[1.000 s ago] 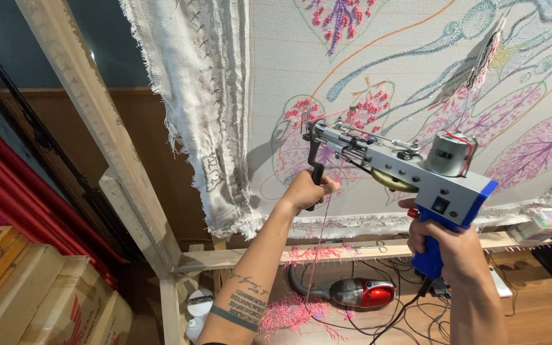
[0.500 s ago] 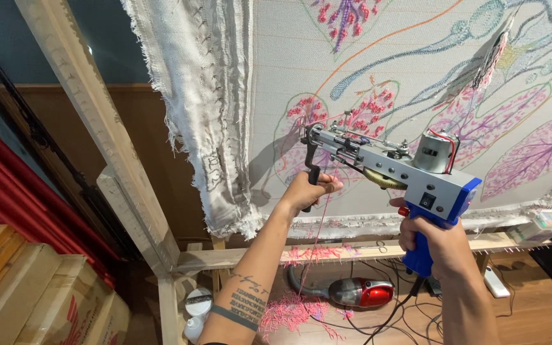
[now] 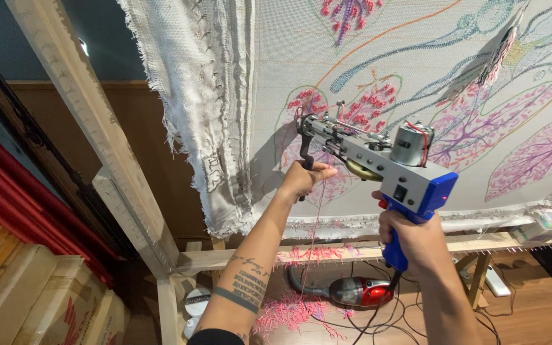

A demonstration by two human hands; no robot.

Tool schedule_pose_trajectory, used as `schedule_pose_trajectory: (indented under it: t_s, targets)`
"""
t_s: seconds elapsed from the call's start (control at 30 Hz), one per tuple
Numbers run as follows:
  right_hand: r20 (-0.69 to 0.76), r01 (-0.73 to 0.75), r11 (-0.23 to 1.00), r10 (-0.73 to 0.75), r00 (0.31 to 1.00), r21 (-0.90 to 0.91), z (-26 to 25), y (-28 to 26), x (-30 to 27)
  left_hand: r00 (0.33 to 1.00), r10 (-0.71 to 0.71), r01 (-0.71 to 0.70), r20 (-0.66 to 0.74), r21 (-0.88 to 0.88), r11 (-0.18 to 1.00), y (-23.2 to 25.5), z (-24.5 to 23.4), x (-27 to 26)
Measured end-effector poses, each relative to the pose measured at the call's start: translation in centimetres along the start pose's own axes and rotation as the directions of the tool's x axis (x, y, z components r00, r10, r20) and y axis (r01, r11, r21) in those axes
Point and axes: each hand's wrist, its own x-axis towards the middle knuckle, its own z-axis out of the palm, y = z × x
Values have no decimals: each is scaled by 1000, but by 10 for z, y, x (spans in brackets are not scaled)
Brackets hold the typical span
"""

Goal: Using a tufting gun to insert yarn into a rug canvas mounted on a vertical frame.

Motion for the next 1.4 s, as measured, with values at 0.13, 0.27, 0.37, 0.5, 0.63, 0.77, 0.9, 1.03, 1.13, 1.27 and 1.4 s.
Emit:
schedule_pose_trajectory:
  t_s: [0.13, 0.27, 0.37, 0.5, 0.63, 0.77, 0.9, 1.03, 1.13, 1.27, 1.4]
  targets:
    - [-4, -14, 1000, 14, 1000, 25, 9, 19, 7, 1000, -3, 3, -16, 38, 999, -19, -10, 26]
    - [5, 11, 1000, -11, 1000, 5, 18, 28, 9, 1000, 3, -1, -25, 50, 999, -11, -16, 30]
    - [1, 34, 999, -34, 999, 0, 22, 30, 11, 1000, -3, 3, -15, 27, 1000, -9, -19, 34]
    - [-15, 48, 999, -48, 999, -1, 25, 35, 14, 1000, 14, -14, -11, 4, 1000, 9, -23, 26]
    - [-12, 48, 999, -48, 999, 0, 23, 37, 18, 1000, 5, -5, -19, 15, 1000, 7, -25, 29]
    - [-6, 29, 1000, -29, 1000, -1, 24, 29, 18, 1000, -6, 6, 17, 11, 1000, 11, -26, 29]
    - [-23, 9, 999, -8, 1000, 40, 12, 26, 17, 997, -28, 29, 77, -15, 999, 10, -18, 27]
    - [-1, -5, 999, 5, 1000, 48, -17, 19, 14, 997, -17, 21, 81, -50, 999, 30, 3, -2]
    - [103, -192, 973, 179, 978, 128, -47, 29, 13, 974, -112, 116, 196, -9, 993, 76, 11, -50]
    - [149, -157, 974, 133, 980, 162, -68, 31, 6, 989, -60, 59, 138, 10, 998, 78, 24, -67]
    - [167, -126, 973, 94, 981, 195, -78, 30, 2, 991, -81, 76, 103, 46, 996, 84, 30, -75]
